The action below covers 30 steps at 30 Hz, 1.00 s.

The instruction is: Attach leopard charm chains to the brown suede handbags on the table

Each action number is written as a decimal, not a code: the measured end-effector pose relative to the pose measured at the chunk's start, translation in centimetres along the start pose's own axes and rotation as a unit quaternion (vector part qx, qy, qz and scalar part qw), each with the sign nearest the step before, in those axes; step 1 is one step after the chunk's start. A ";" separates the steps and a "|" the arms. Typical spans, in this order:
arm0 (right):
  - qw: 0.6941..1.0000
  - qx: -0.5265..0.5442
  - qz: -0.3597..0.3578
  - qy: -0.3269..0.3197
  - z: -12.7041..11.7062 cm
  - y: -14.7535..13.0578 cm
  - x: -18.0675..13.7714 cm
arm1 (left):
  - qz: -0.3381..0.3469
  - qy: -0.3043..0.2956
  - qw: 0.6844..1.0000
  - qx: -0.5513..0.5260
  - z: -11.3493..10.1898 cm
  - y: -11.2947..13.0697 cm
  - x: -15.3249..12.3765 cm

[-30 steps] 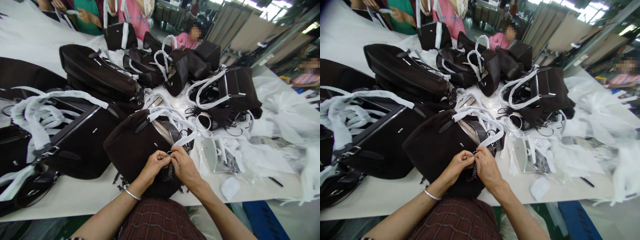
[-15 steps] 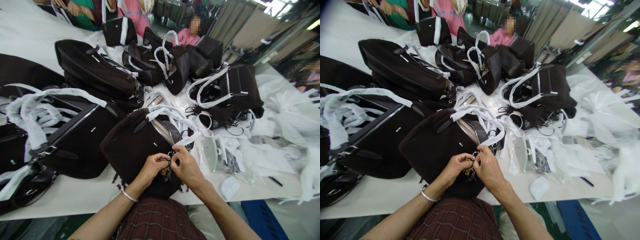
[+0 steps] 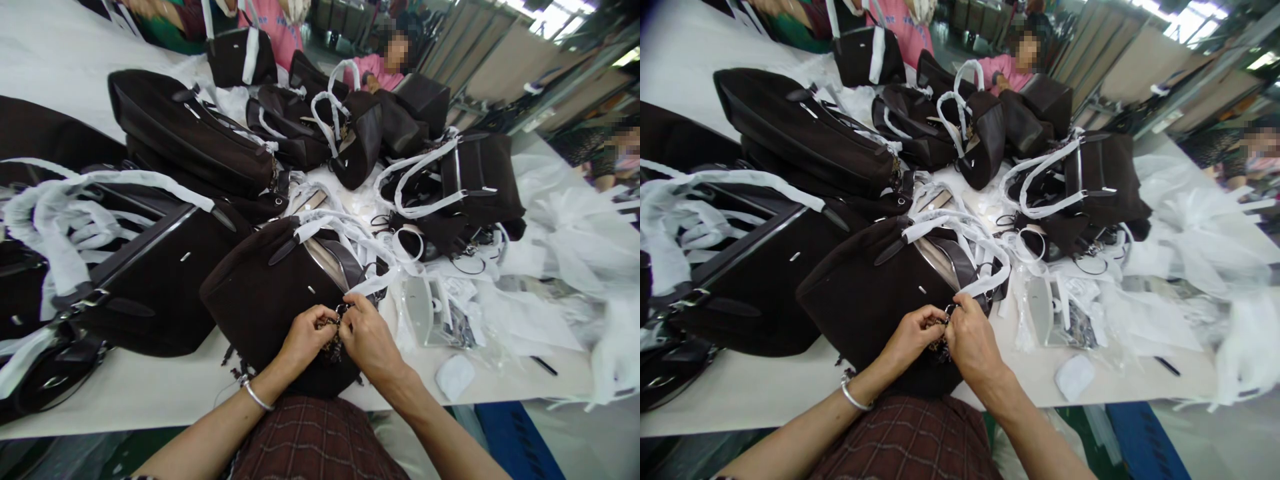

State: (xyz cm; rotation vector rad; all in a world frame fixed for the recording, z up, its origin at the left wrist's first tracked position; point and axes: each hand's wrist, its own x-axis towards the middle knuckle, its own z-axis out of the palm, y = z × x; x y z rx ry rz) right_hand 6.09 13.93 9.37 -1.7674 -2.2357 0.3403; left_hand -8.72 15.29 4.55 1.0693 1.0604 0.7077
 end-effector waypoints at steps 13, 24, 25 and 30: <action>0.992 0.075 -0.027 0.098 1.3 1.1 -2.2 | -0.064 -0.026 0.989 -0.132 0.3 -0.8 0.6; 0.982 0.072 -0.154 -0.075 -0.3 3.6 -0.6 | -0.156 -0.112 0.969 -0.158 -0.6 -0.7 1.2; 0.978 0.072 -0.170 -0.093 -0.5 3.7 -0.3 | -0.161 -0.119 0.966 -0.163 -0.6 -0.8 1.1; 0.963 0.079 -0.212 -0.148 -1.8 4.3 1.4 | -0.190 -0.136 0.949 -0.210 -0.8 -0.5 1.0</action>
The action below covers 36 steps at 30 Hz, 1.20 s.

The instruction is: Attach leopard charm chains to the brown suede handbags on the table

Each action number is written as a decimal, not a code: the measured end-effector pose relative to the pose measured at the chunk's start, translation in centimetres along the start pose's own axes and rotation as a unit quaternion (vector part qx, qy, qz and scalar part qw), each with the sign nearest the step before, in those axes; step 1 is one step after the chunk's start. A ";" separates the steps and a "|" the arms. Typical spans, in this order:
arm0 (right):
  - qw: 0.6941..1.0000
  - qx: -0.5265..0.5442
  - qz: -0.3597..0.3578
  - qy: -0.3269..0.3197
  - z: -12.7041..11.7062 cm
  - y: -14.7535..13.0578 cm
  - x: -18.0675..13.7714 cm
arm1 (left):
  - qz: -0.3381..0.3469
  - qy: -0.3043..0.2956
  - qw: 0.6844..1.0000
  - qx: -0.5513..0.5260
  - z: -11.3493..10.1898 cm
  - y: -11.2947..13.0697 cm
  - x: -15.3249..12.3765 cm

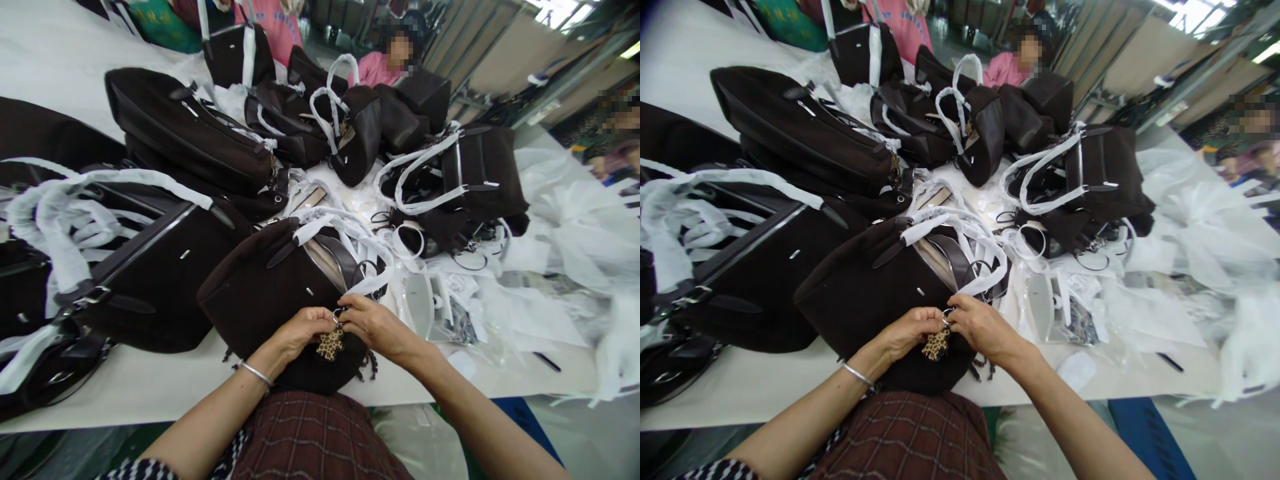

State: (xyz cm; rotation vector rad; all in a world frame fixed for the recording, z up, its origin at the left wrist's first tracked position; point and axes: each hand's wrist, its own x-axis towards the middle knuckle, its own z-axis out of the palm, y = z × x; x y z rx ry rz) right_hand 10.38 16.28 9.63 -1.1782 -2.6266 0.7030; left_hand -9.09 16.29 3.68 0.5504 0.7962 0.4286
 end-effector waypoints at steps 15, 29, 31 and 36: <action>0.999 -0.042 -0.001 0.019 1.0 -0.2 0.0 | 0.043 -0.001 0.999 0.031 -0.8 0.0 -0.2; 0.994 -0.024 -0.031 0.100 -0.1 -0.9 -1.4 | 0.023 -0.028 0.999 0.024 -0.8 0.5 -0.5; 0.993 -0.034 -0.032 0.106 0.4 -1.1 -1.4 | 0.025 -0.036 0.999 0.014 -0.8 0.4 -0.5; 0.992 -0.065 -0.010 0.105 1.1 -1.7 -0.6 | 0.039 -0.017 0.999 0.026 -0.8 0.2 -0.4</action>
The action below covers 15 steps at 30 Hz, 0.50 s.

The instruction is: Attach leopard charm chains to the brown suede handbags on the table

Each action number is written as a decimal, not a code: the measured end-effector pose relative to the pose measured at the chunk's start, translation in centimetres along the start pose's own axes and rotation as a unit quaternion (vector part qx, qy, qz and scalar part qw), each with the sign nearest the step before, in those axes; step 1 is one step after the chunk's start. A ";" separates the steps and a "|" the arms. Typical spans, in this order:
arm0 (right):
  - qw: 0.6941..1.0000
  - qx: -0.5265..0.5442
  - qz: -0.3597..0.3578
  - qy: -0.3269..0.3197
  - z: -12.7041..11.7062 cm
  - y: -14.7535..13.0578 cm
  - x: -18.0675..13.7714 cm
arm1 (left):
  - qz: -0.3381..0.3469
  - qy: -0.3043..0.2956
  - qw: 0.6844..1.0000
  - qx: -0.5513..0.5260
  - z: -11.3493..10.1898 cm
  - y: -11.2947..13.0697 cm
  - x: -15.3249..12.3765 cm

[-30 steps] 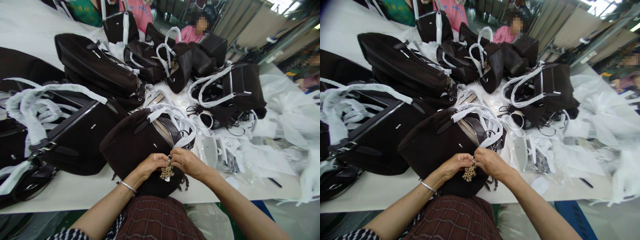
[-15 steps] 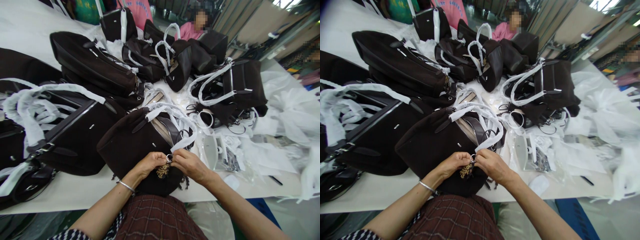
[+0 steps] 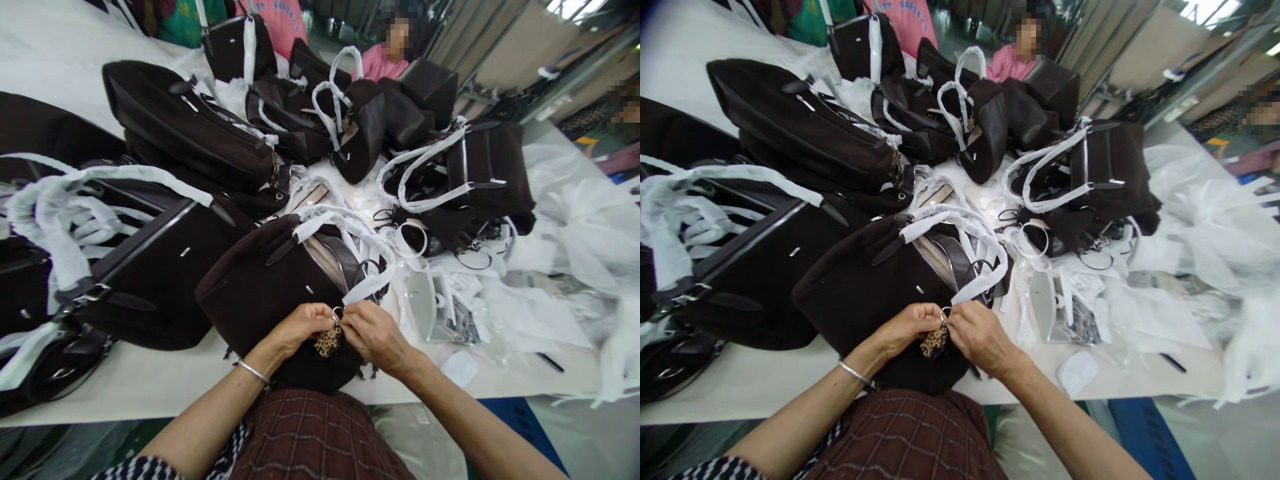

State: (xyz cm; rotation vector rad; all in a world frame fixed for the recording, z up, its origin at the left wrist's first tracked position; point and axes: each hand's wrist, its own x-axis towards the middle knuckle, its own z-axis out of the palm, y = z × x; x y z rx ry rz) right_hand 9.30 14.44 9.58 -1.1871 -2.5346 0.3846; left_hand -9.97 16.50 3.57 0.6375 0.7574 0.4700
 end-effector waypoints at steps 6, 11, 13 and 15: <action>0.999 -0.026 0.005 -0.043 -0.4 -0.2 0.4 | 0.074 0.043 0.989 0.119 0.4 -0.1 -0.1; 0.996 0.014 0.088 -0.018 0.0 -0.7 0.0 | 0.215 0.146 0.910 0.322 1.6 -0.1 -0.9; 0.992 0.043 0.120 0.008 0.4 -0.9 -0.2 | 0.231 0.181 0.903 0.313 2.1 -0.2 -1.0; 0.987 0.060 0.145 0.025 0.8 -1.3 -0.3 | 0.229 0.191 0.914 0.276 2.4 -0.4 -1.1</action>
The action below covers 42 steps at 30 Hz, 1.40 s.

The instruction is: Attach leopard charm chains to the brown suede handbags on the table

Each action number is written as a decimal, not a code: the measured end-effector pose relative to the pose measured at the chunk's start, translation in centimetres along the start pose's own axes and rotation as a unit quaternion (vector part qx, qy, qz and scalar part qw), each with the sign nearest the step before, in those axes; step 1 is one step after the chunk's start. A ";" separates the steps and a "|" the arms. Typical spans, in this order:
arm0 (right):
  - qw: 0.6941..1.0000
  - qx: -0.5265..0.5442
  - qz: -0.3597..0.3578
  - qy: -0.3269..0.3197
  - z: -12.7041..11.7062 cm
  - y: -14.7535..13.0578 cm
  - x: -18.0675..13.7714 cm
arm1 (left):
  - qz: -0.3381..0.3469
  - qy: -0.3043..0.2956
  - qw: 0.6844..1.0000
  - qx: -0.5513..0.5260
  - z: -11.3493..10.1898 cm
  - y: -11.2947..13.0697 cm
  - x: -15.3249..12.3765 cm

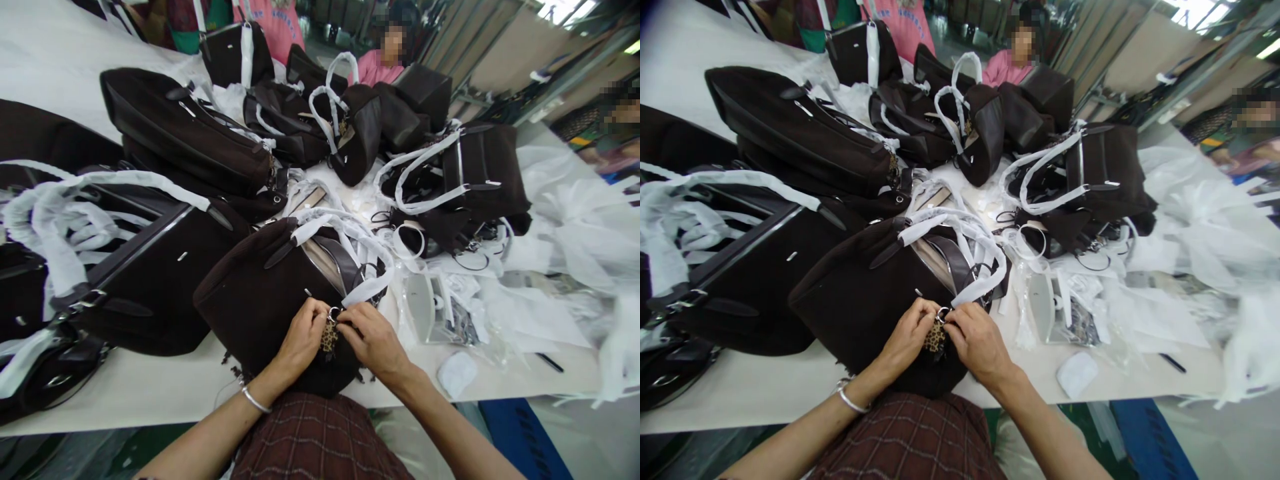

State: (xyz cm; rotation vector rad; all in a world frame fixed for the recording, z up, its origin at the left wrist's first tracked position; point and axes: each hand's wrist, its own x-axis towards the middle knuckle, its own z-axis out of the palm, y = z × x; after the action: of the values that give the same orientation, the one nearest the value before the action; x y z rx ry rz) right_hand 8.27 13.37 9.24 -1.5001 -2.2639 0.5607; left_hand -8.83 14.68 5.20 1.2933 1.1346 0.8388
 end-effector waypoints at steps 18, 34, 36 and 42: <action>0.994 0.052 0.075 0.055 0.5 0.3 -0.1 | -0.059 -0.021 0.996 -0.062 -1.2 0.9 2.5; 0.996 0.048 0.044 0.064 0.5 -0.2 -1.8 | 0.020 -0.115 0.978 0.174 -0.2 1.9 3.3; 0.996 0.050 0.050 0.054 0.4 -0.2 -1.9 | -0.003 -0.145 0.970 0.196 0.2 1.2 3.1; 0.991 0.062 0.106 0.046 0.0 -0.5 -1.5 | 0.029 -0.151 0.978 0.138 0.4 1.3 2.6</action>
State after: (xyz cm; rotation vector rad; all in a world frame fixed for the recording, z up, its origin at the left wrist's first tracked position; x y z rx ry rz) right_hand 8.44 11.77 9.33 -1.6774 -1.9771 0.6654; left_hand -7.54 17.18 5.98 1.6283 0.9953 0.5141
